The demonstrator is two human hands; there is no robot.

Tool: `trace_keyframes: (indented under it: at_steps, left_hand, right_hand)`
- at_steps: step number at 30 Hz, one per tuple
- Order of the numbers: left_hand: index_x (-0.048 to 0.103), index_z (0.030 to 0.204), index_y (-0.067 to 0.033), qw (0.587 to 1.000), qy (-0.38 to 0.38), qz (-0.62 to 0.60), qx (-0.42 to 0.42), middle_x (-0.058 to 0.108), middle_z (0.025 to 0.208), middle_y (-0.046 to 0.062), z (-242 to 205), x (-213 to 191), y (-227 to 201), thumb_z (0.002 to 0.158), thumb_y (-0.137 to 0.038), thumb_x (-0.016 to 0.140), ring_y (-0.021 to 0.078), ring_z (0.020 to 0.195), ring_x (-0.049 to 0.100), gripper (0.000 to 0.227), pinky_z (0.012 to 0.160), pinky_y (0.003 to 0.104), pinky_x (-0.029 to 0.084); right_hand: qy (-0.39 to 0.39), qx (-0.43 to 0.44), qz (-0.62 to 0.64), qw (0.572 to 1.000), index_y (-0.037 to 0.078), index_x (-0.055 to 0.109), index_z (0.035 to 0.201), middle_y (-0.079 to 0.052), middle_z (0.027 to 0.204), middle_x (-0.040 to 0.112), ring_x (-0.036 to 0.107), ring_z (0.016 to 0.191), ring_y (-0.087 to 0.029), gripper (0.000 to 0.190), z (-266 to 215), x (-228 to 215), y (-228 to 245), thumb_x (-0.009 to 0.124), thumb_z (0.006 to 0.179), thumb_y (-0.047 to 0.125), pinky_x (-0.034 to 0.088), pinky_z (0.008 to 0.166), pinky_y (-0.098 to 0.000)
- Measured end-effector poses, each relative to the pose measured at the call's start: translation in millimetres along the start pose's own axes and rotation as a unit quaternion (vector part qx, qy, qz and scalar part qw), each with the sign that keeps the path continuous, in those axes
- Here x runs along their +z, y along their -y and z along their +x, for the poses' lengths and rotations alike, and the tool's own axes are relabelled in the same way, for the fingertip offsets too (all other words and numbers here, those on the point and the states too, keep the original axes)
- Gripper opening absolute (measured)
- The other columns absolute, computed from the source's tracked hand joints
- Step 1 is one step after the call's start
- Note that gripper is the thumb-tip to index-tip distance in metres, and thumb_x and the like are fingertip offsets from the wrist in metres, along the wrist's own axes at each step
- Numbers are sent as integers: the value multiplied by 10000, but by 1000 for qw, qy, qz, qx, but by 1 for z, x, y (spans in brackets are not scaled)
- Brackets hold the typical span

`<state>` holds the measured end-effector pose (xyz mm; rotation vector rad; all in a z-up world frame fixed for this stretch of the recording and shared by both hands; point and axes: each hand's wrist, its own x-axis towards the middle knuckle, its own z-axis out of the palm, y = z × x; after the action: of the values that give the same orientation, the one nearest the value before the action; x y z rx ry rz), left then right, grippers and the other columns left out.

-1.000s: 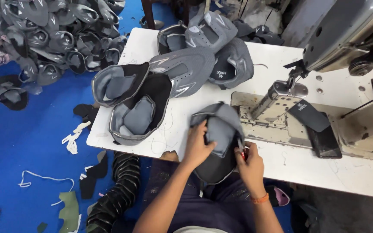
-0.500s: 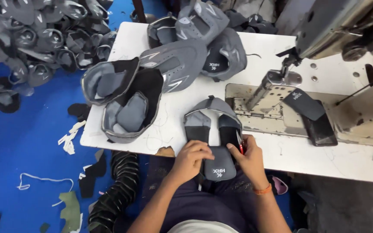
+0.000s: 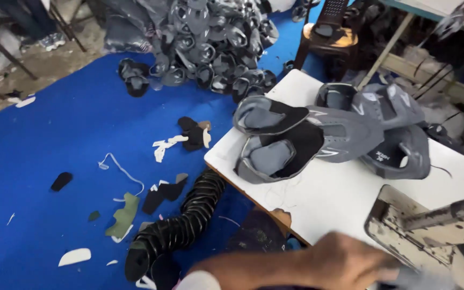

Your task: The person uses a small knife to trim excess material from the edges of grey shoe uppers. They handle the shoes one at a time, turning them over to access different sides, and place the finished items on a pile on the table.

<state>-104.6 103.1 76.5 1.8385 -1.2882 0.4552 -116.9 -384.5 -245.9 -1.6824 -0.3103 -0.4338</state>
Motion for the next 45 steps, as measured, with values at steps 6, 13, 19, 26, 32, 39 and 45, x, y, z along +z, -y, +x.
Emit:
trace_keyframes:
  at_steps: [6, 13, 19, 26, 32, 39, 45]
  left_hand:
    - [772, 1119, 19, 933, 20, -306, -191, 802, 1044, 134, 70, -118, 161, 939, -320, 738, 160, 946, 734, 386, 870, 328, 599]
    - [550, 1082, -52, 883, -411, -45, -221, 565, 983, 98, -19, -201, 291, 1073, -220, 540, 257, 907, 565, 169, 818, 411, 475]
    - [772, 1004, -101, 913, 236, 231, -239, 719, 1059, 126, -52, -94, 122, 747, -189, 771, 355, 1039, 656, 272, 939, 531, 471]
    - [732, 1133, -98, 957, 111, 47, -263, 702, 1094, 115, -28, -70, 92, 944, -143, 693, 318, 1110, 647, 197, 987, 445, 502]
    - [517, 1356, -27, 846, 149, 450, -247, 500, 1392, 359, -69, -45, 156, 442, -650, 858, 549, 1246, 540, 1157, 990, 622, 431]
    - [592, 1439, -128, 873, 255, 231, -346, 730, 1179, 163, -65, -123, 137, 1010, -210, 628, 362, 1069, 685, 437, 951, 487, 509]
    - [633, 1260, 71, 710, -322, -427, -459, 709, 1092, 102, -89, -137, 103, 972, -137, 688, 214, 964, 656, 359, 851, 378, 525]
  right_hand:
    - [-60, 42, 125, 989, 10, 546, 1342, -211, 1011, 664, 572, 822, -248, 286, -6, 6, -11, 417, 1193, 217, 509, 790, -473]
    - [-155, 65, 237, 957, 47, 573, 1276, -192, 838, 689, 574, 570, -225, 275, -43, 53, -30, 396, 1210, 248, 543, 559, -466]
    - [-237, 186, 242, 922, 49, 589, 1203, -157, 824, 662, 459, 520, -160, 186, -3, 149, 125, 474, 1158, 188, 375, 398, -335]
    - [-291, 267, 139, 908, 27, 559, 1184, -145, 813, 628, 438, 558, -145, 187, 34, 202, 214, 472, 1111, 176, 339, 447, -295]
    - [-271, 268, 70, 922, 29, 575, 1178, -94, 817, 645, 460, 555, -112, 195, 39, 216, 232, 500, 1073, 176, 337, 448, -268]
    - [-202, 309, -18, 929, 20, 625, 1133, -62, 732, 619, 431, 527, -102, 219, 58, 219, 228, 535, 1058, 204, 348, 462, -269]
    - [-72, 280, -265, 920, 59, 639, 1153, -150, 655, 658, 635, 590, -239, 268, 92, 263, 247, 552, 1027, 278, 503, 569, -367]
